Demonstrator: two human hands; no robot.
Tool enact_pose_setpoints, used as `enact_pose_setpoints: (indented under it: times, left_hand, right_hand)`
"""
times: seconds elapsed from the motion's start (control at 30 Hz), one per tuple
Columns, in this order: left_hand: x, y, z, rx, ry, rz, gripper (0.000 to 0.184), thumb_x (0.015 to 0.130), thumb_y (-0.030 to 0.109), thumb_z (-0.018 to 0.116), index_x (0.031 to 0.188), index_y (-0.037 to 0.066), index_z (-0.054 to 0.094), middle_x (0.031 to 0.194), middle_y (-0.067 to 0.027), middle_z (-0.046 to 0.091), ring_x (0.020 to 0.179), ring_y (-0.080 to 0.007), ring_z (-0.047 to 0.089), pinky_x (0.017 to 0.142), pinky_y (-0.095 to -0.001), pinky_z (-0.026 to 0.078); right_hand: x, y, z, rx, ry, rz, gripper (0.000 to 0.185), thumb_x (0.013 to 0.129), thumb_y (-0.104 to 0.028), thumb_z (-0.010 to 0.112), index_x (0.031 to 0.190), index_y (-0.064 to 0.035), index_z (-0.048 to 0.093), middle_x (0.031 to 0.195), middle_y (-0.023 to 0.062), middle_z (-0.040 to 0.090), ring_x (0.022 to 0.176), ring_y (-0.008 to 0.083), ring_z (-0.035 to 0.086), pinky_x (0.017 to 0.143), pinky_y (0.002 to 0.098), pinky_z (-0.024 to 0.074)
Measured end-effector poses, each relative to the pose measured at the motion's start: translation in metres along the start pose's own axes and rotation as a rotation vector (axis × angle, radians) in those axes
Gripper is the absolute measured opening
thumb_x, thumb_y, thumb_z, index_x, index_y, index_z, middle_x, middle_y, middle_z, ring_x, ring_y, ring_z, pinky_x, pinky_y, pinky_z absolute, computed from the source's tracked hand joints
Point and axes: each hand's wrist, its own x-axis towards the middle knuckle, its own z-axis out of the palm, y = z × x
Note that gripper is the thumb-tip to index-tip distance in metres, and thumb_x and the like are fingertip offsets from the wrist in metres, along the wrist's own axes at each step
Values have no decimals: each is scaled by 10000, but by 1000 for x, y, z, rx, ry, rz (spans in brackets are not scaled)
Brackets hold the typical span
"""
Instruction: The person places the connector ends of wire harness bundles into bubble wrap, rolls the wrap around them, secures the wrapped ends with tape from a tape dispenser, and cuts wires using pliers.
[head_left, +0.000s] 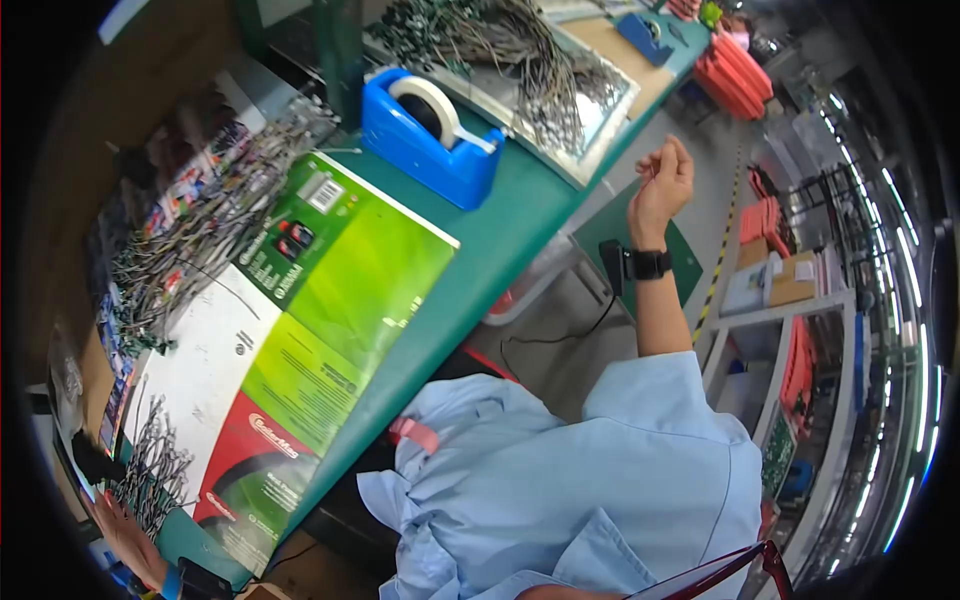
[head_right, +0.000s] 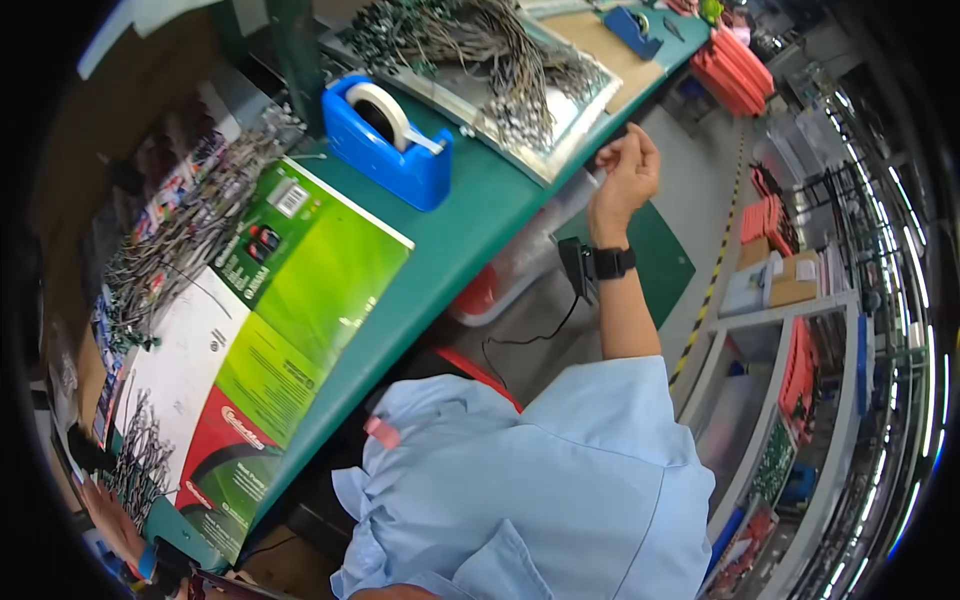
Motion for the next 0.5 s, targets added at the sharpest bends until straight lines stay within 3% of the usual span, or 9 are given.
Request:
enact_pose_setpoints:
  times: [0.07,0.13,0.2,0.23,0.27,0.3,0.37,0.43,0.5]
  left_hand:
    - [-36,14,39,24,-50,-43,626,1043,363,511,1584,123,306,1615,-70,340,1481,-280,293,1184,-517,163]
    - [-55,16,56,93,-94,-49,633,1043,367,511,1591,135,295,1618,-77,335,1492,-292,279,1187,-516,161]
    - [-74,16,74,158,-134,-50,641,1042,371,510,1598,146,284,1622,-84,329,1502,-303,266,1189,-516,158]
    - [-82,18,85,190,-169,-60,648,1039,377,514,1602,158,279,1623,-100,324,1504,-315,265,1191,-523,154]
    - [-89,17,93,219,-202,-69,655,1036,382,518,1605,169,275,1624,-117,318,1506,-327,264,1193,-529,150]
    - [-94,15,96,186,-244,-66,668,1028,391,531,1609,182,275,1622,-156,307,1504,-351,262,1199,-541,129]
    - [-102,11,107,277,-293,-46,699,1014,394,560,1609,169,271,1623,-184,296,1510,-358,249,1201,-550,122]
    - [-123,12,126,293,-326,-46,719,1008,387,575,1610,149,261,1626,-199,285,1516,-355,244,1204,-543,128]
    - [-137,11,140,312,-414,-29,731,1008,384,584,1609,127,256,1630,-209,271,1513,-355,257,1205,-541,150]
  right_hand:
    - [-1,48,-51,-175,185,34,207,1020,-186,589,1111,0,604,770,27,581,640,109,562,558,268,478]
    - [-32,99,-100,-363,230,159,219,1010,-235,606,1065,-24,594,712,16,561,568,106,538,492,277,455]
    - [-87,167,-143,-480,104,340,202,993,-256,618,983,-54,604,661,7,552,517,100,517,453,280,429]
    - [-115,234,-186,-655,-134,327,211,982,-245,619,900,-54,648,667,20,607,557,115,574,492,283,461]
    - [-138,218,-172,-843,-439,468,259,947,-246,646,828,-19,678,699,64,661,596,140,624,535,317,501]
    - [-167,260,-187,-818,-593,674,246,898,-250,682,855,-9,703,725,112,698,627,225,667,594,371,541]
    - [-204,277,-177,-1158,-1020,558,302,878,-339,669,964,-54,719,975,238,716,888,337,719,767,432,564]
    - [-246,360,-198,-1320,-1443,254,372,868,-393,660,1054,-76,716,1146,224,691,1044,361,684,936,456,526]
    - [-264,358,-186,-1177,-1454,299,374,886,-379,630,1087,-74,714,1193,213,676,1073,355,674,984,452,499]
